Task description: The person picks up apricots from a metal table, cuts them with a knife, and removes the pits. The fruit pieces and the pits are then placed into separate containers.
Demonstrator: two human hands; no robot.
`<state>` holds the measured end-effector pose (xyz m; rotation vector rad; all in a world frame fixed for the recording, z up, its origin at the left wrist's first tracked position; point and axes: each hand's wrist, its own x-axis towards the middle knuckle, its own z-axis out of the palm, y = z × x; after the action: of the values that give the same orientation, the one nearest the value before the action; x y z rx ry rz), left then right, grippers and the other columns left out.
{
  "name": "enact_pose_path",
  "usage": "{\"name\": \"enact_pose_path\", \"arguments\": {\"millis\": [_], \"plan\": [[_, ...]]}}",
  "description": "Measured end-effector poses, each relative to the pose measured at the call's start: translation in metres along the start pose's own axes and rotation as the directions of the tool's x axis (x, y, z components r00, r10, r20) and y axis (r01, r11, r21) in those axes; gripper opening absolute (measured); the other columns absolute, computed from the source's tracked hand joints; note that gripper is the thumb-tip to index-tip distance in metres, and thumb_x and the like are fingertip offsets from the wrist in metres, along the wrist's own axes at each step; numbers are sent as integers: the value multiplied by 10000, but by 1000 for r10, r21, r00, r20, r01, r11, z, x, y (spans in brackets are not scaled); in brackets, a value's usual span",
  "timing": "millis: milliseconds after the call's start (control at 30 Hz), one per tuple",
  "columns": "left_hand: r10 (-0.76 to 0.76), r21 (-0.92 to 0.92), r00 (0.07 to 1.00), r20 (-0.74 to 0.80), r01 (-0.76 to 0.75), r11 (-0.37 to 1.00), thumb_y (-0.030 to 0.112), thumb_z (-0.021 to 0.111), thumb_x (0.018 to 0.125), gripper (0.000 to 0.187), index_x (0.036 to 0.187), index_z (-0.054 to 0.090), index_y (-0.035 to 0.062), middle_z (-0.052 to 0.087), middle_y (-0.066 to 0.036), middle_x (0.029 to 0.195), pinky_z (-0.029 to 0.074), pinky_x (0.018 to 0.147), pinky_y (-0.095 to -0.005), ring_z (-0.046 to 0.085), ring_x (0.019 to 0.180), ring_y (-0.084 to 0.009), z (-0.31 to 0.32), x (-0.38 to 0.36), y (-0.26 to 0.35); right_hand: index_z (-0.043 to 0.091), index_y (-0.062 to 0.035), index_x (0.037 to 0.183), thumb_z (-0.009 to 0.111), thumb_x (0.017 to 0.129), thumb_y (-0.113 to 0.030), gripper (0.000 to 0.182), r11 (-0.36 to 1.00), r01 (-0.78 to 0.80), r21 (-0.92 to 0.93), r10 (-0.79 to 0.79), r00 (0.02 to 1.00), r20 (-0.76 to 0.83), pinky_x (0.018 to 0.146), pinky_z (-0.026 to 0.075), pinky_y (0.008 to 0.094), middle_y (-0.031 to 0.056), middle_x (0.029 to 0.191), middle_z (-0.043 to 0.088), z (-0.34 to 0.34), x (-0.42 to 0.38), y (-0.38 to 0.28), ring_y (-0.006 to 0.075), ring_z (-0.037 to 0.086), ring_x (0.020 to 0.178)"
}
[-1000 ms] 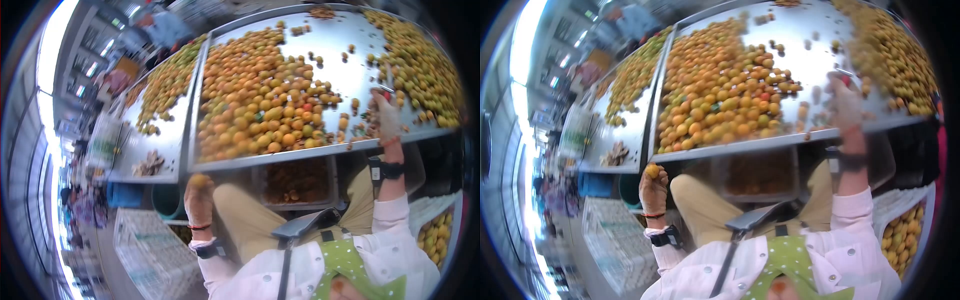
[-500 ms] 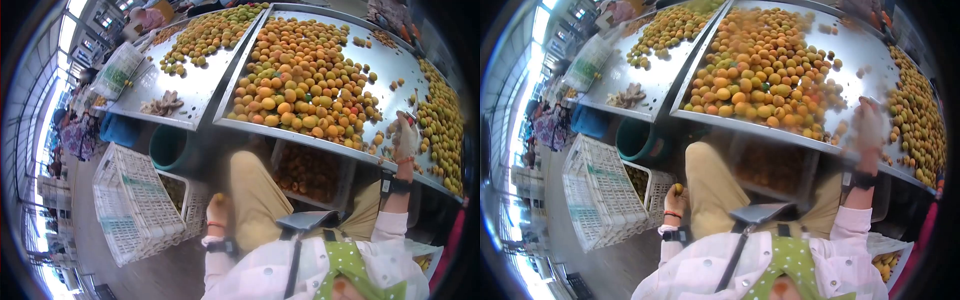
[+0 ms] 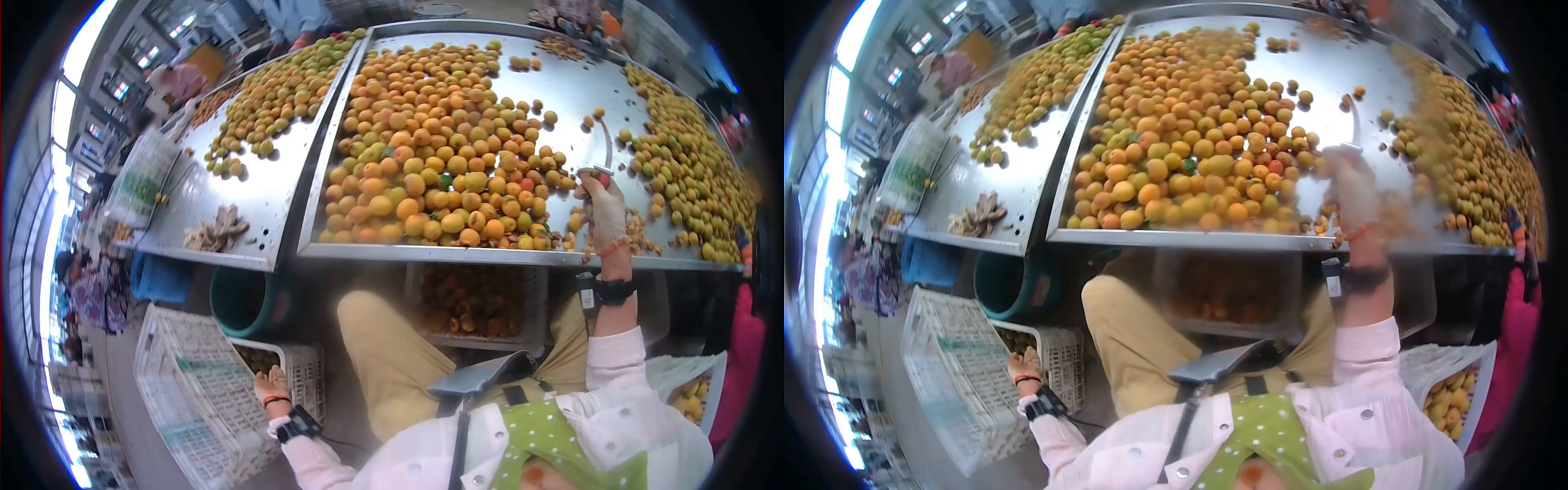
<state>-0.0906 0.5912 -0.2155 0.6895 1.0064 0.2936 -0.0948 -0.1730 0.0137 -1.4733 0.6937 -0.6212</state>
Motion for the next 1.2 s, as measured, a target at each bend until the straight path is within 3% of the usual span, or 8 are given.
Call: {"name": "enact_pose_path", "arguments": {"millis": [300,500,633,800,833,900,967,1200], "plan": [[140,368,538,831,-721,587,54,660,877,219,1076,643,-37,670,-77,1002,512,697,-282,642,879,-189,296,-262,-112,650,-32,974,596,888,-189,186,999,-37,28,36,999,39,374,349,234,37,691,610,3,-1,-7,87,472,426],[-166,133,319,933,-735,-665,464,592,843,464,1143,620,111,673,-196,1055,506,830,-455,644,1001,-362,429,-244,-173,563,1,984,612,884,-210,239,999,31,-44,-31,999,14,397,395,227,23,684,573,-1,5,-9,85,486,490],[-178,285,415,892,-823,-491,406,657,795,514,1151,616,37,676,-201,1061,508,869,-394,644,1012,-345,445,-239,-175,547,3,1001,606,908,-272,296,1000,-21,6,21,1000,6,396,408,230,20,683,563,-9,4,-18,73,481,518],[-287,326,157,945,-533,781,252,608,948,309,1175,587,43,662,-128,994,565,706,-337,658,848,-221,409,-233,-177,524,-24,1104,483,993,-308,308,993,64,-104,-42,978,202,408,439,236,33,714,600,-3,-7,0,101,559,507],[-141,11,-20,990,-977,214,259,587,963,349,1217,557,22,649,-156,1061,565,726,-333,656,887,-240,399,-247,-187,526,-31,1118,451,1015,-297,295,911,350,-218,-280,913,296,406,438,232,44,729,601,0,5,50,99,568,517],[-357,366,82,930,-158,917,259,557,980,385,1267,514,5,624,-181,1136,573,780,-338,651,959,-258,377,-308,-198,520,-37,1147,448,1022,-304,303,223,864,-452,-863,391,320,404,434,228,35,711,591,23,-8,46,92,565,517],[-400,396,107,910,57,917,253,552,983,397,1284,498,-1,606,-188,1174,572,817,-343,642,1003,-267,358,-354,-207,517,-40,1159,433,1029,-289,293,871,490,9,-439,772,460,420,427,229,22,683,571,28,-56,13,80,543,509],[-288,336,263,921,-162,928,166,573,961,242,1157,571,24,592,-66,1098,489,858,-300,591,961,-184,324,-419,-223,557,-34,1010,538,962,-164,140,886,464,-13,-400,777,485,565,462,403,161,810,576,32,-94,6,325,613,693]]}}
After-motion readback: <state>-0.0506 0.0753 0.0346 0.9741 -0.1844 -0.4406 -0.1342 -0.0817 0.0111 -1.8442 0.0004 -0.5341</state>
